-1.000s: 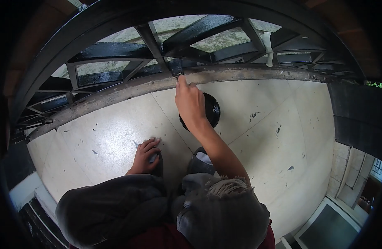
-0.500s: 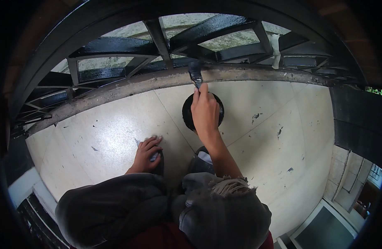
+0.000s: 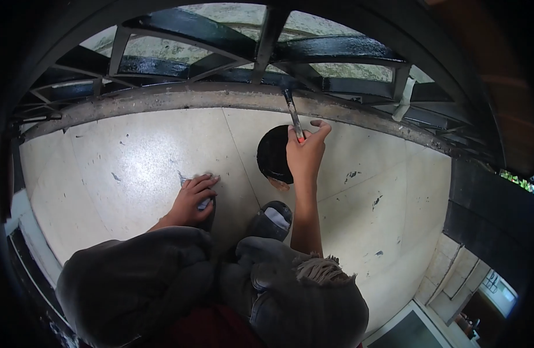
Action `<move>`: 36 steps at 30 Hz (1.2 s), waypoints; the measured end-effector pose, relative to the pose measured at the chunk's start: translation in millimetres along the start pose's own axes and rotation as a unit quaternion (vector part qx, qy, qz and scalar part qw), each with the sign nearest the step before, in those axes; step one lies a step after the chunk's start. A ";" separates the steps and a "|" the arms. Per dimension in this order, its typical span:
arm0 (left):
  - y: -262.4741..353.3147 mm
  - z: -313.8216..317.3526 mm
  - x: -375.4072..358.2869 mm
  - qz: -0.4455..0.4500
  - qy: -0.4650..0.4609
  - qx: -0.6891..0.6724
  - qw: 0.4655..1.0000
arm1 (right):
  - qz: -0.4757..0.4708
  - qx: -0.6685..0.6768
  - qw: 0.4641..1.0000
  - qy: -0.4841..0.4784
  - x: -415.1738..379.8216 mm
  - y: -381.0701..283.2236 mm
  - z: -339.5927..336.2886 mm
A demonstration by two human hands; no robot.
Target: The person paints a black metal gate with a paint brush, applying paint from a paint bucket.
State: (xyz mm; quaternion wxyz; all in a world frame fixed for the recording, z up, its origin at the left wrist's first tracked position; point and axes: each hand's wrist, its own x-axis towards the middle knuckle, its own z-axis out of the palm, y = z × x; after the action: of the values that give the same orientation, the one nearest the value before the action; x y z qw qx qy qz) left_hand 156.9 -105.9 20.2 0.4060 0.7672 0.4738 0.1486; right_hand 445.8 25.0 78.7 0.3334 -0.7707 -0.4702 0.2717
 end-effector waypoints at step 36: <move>-6.3 -5.9 -9.4 0.032 0.020 -0.033 0.999 | 0.262 0.477 0.835 -0.086 9.4 -52.1 68.8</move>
State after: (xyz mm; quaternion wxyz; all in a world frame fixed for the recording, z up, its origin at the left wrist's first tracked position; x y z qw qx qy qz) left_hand 144.7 -109.6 20.6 0.4166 0.7650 0.4517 0.1929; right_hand 371.0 68.8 74.5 0.5342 -0.5839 -0.0902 0.6047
